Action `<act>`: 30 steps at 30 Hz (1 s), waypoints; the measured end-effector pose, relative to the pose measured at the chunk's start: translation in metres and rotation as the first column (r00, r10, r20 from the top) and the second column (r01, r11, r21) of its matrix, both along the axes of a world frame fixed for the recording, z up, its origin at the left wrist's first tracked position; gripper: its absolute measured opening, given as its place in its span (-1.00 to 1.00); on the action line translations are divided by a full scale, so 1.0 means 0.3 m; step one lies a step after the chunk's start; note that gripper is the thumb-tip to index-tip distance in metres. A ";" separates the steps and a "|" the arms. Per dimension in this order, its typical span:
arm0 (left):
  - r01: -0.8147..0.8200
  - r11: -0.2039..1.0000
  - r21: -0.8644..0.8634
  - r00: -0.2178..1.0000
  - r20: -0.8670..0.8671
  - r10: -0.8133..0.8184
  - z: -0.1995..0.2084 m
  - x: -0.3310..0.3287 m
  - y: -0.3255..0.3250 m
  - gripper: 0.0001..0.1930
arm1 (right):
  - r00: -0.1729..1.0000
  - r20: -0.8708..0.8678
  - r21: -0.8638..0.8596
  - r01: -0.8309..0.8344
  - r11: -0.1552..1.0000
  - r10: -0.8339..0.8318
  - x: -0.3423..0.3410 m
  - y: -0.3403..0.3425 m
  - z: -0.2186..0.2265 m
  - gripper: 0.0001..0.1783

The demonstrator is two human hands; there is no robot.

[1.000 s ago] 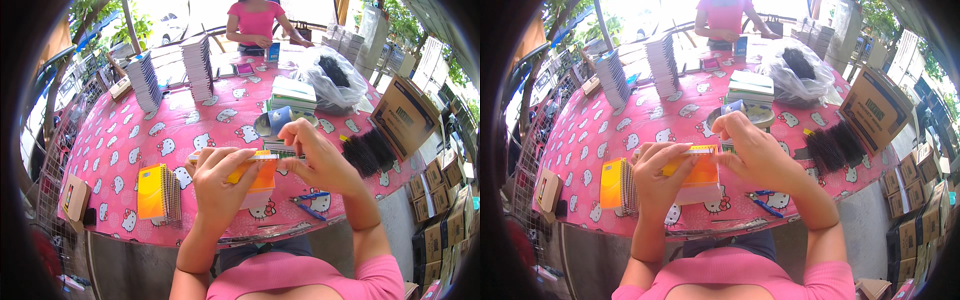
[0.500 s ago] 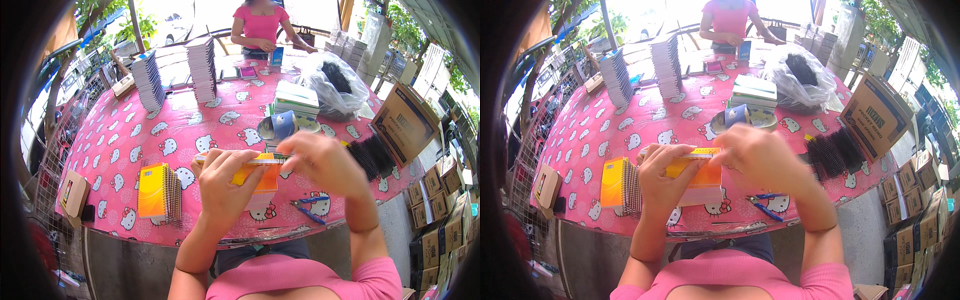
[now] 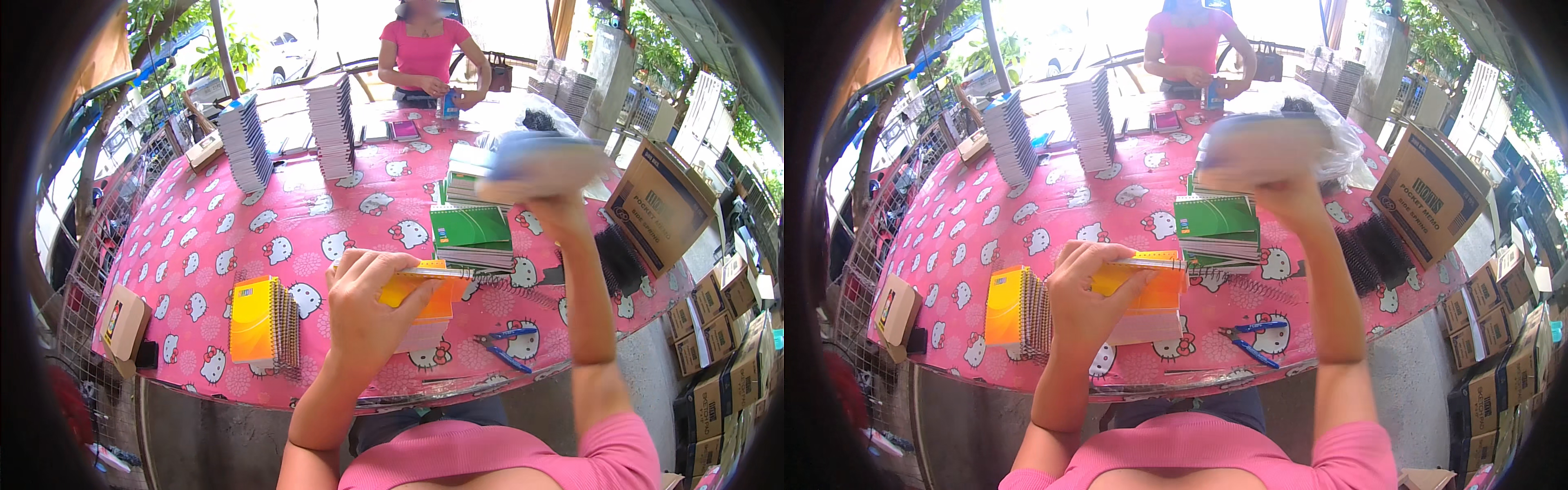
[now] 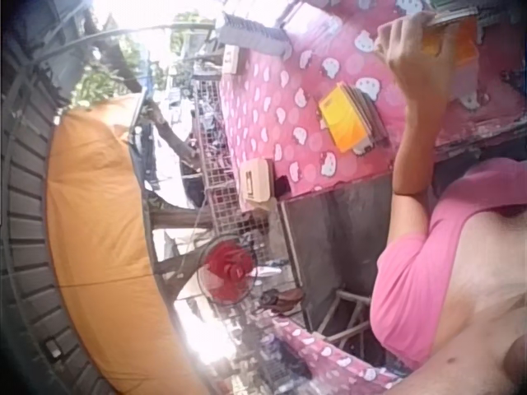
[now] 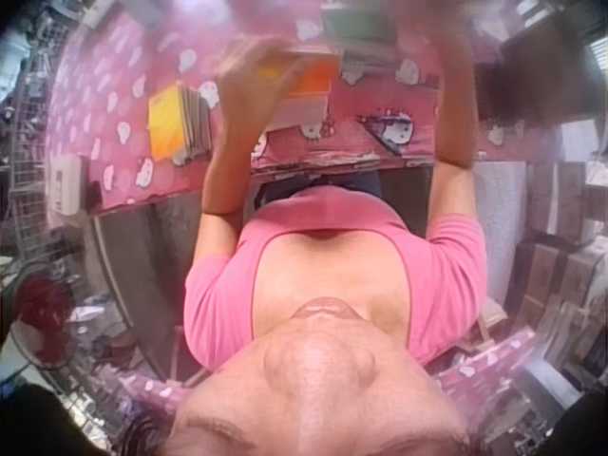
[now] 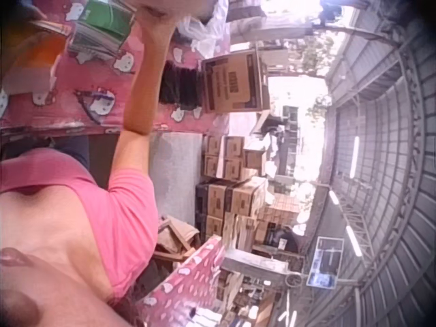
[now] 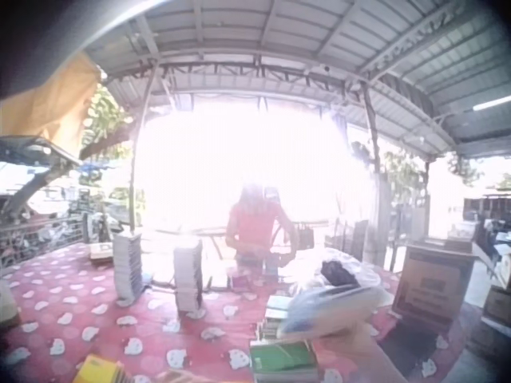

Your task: The person trims the excess spiral binding on small yellow notebooks using pliers and then stacks the notebooks on a table.

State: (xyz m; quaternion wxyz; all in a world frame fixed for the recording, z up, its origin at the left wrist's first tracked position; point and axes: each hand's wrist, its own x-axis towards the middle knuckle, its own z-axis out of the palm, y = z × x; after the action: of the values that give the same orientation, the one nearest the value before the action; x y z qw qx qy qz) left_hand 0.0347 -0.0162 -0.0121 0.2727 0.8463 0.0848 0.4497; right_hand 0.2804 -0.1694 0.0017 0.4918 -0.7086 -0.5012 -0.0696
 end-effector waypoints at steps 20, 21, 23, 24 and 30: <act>0.323 0.653 -0.685 0.935 0.338 -0.108 -0.091 -0.052 0.062 -0.66 | 0.580 -0.630 0.111 -0.590 0.799 0.516 -0.112 0.118 0.058 -0.59; 0.340 0.648 -0.681 0.926 0.362 -0.106 -0.100 -0.052 0.075 -0.65 | 0.785 -0.441 -0.082 -0.518 0.851 0.435 -0.120 0.153 0.067 -0.58; 0.369 0.626 -0.687 0.916 0.385 -0.118 -0.132 -0.051 0.089 -0.62 | 0.970 0.049 -0.356 -0.204 0.912 0.236 -0.146 0.207 0.054 -0.58; 0.362 0.604 -0.710 0.923 0.366 -0.123 -0.142 -0.059 0.086 -0.62 | 0.955 0.016 -0.300 -0.278 0.912 0.297 -0.145 0.200 0.033 -0.58; 0.471 0.452 -0.758 0.879 0.444 -0.173 -0.141 -0.081 0.107 -0.70 | 0.984 0.178 -0.308 0.083 0.948 -0.029 -0.119 0.170 -0.014 -0.66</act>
State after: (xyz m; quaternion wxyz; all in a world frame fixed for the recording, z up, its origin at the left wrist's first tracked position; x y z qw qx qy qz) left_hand 0.0104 0.0159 -0.0545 0.7401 0.5238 0.0858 0.4129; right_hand 0.2447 -0.1184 -0.0026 0.3259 -0.7831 -0.5259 -0.0636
